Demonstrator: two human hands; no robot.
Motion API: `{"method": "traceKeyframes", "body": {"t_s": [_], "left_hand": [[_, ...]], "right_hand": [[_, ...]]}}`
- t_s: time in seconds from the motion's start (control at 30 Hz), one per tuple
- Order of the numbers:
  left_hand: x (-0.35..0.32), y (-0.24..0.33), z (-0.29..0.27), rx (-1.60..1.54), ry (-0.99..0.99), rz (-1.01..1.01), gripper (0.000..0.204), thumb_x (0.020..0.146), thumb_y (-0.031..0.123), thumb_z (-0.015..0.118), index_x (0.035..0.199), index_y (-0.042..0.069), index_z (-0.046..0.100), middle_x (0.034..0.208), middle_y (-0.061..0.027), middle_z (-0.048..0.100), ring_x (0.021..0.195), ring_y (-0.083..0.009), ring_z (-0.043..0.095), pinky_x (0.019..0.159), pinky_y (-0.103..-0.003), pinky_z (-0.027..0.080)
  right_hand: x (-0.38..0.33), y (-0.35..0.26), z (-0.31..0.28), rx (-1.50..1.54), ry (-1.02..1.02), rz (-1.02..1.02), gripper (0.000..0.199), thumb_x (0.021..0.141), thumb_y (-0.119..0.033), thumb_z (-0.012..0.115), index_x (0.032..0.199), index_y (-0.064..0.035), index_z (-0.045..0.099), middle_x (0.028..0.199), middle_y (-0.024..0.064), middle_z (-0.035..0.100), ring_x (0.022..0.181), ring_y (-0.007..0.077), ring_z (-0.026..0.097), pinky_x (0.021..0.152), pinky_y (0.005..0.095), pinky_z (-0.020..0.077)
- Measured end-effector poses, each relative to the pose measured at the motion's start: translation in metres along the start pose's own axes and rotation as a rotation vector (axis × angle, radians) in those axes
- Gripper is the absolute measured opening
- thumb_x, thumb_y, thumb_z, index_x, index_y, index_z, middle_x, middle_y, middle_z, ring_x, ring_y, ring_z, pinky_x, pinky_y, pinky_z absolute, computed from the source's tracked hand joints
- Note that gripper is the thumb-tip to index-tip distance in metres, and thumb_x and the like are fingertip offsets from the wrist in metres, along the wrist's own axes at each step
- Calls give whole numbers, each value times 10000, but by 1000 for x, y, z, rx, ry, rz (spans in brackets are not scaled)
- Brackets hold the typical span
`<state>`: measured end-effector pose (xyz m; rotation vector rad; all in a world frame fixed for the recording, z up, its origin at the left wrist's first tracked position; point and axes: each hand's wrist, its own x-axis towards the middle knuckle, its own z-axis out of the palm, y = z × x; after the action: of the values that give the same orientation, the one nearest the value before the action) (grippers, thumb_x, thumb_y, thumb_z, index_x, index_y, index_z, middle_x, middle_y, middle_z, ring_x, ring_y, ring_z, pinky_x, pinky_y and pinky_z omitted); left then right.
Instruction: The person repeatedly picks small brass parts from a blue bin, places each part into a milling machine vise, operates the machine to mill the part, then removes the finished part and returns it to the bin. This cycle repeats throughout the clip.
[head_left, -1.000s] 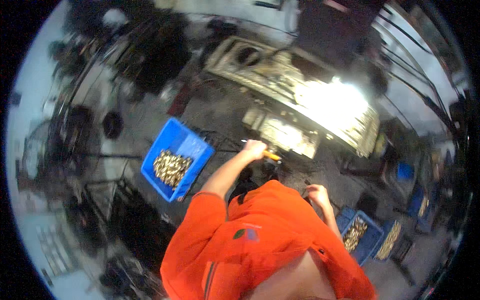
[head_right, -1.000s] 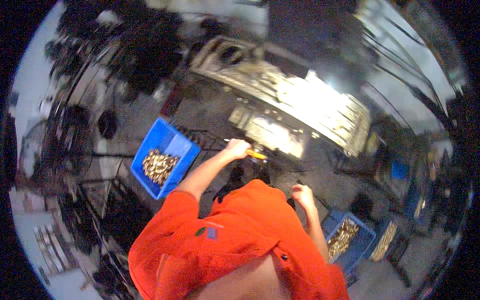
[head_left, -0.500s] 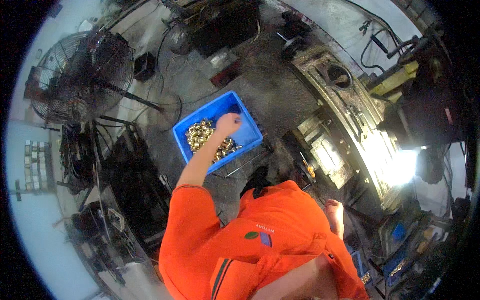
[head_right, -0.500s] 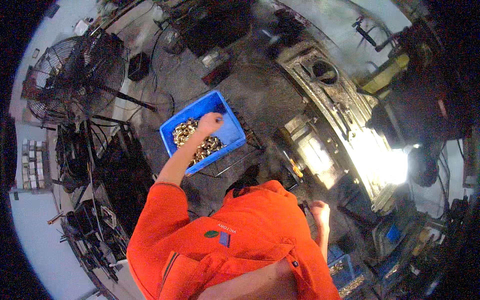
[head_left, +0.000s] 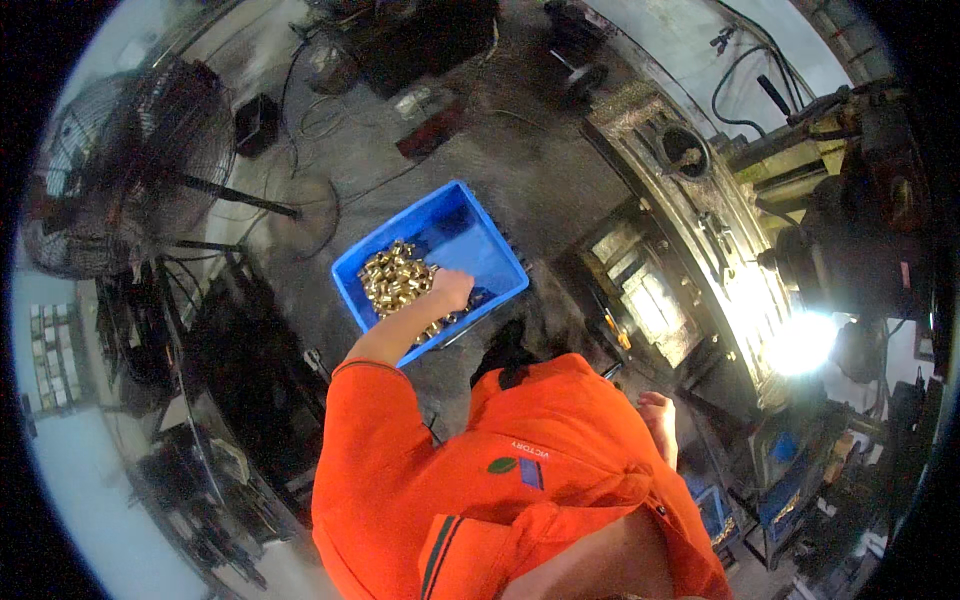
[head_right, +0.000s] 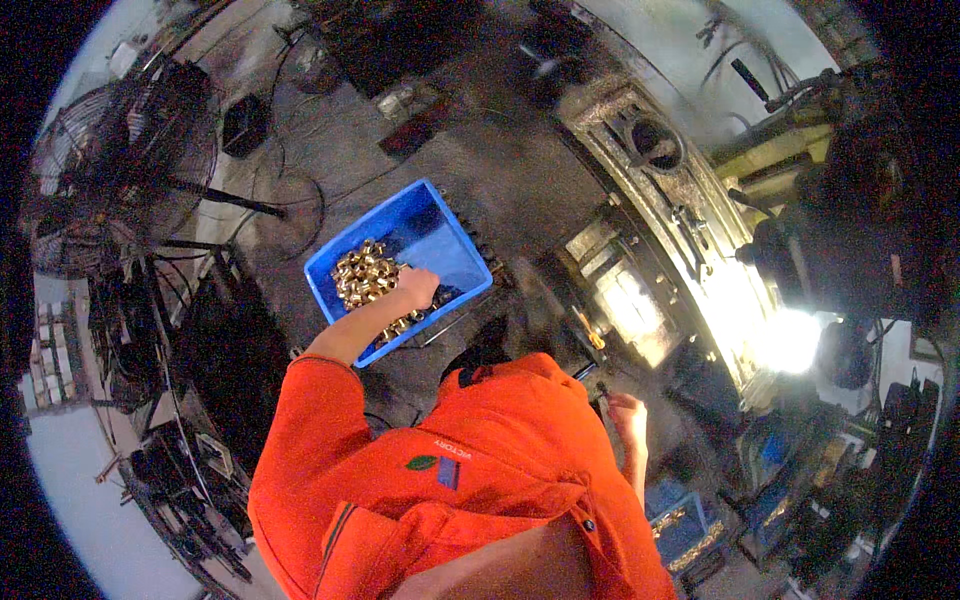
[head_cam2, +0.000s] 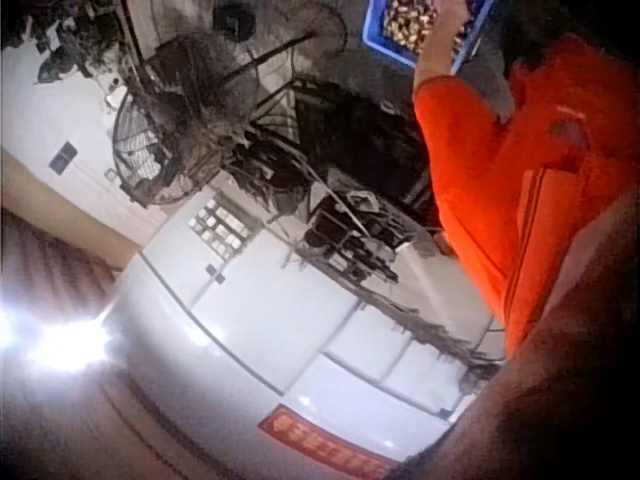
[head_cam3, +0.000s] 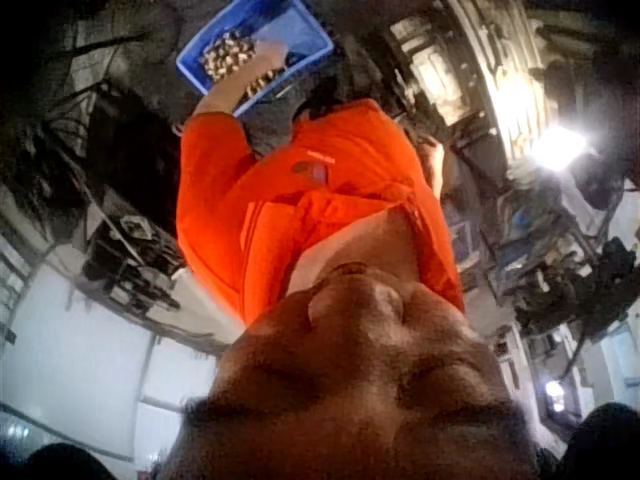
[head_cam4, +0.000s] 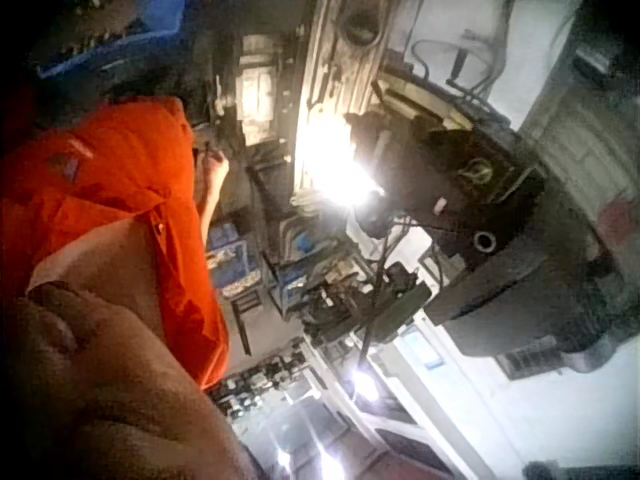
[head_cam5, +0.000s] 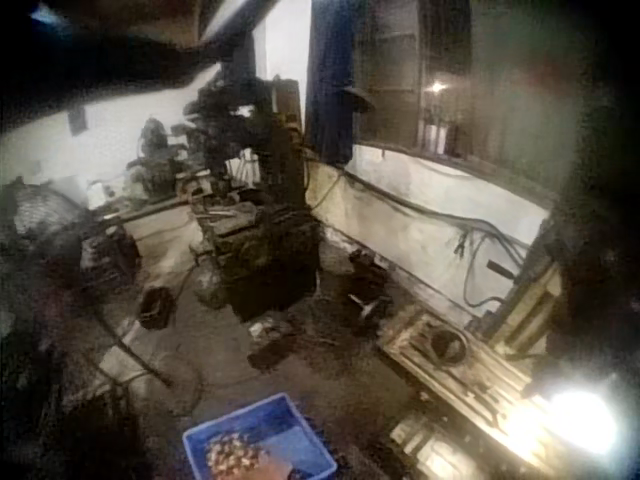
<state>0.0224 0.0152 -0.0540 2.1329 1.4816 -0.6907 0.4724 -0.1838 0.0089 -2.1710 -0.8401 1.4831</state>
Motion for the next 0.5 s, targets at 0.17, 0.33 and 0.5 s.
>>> {"method": "traceKeyframes", "body": {"t_s": [0.17,0.33,0.5], "left_hand": [[15,-5,8,-24,-48,-32,225,615,122,639,825,43,660,898,-135,647,855,-287,628,711,-409,495],[16,-11,10,-82,-16,-55,238,590,163,645,798,49,660,867,-150,642,821,-306,625,707,-398,497],[-5,-13,-16,-183,165,-75,302,631,324,656,764,53,647,839,-157,636,809,-320,610,699,-398,493]], "right_hand": [[-18,-6,12,-111,64,-68,343,637,-72,547,949,52,616,794,105,637,674,142,589,579,264,466],[-11,15,3,-24,12,-70,333,633,-73,573,940,46,620,797,102,643,678,149,602,585,263,475],[-18,-4,-7,-114,22,-90,307,656,-29,554,946,47,619,819,103,650,688,150,606,599,259,479]]}}
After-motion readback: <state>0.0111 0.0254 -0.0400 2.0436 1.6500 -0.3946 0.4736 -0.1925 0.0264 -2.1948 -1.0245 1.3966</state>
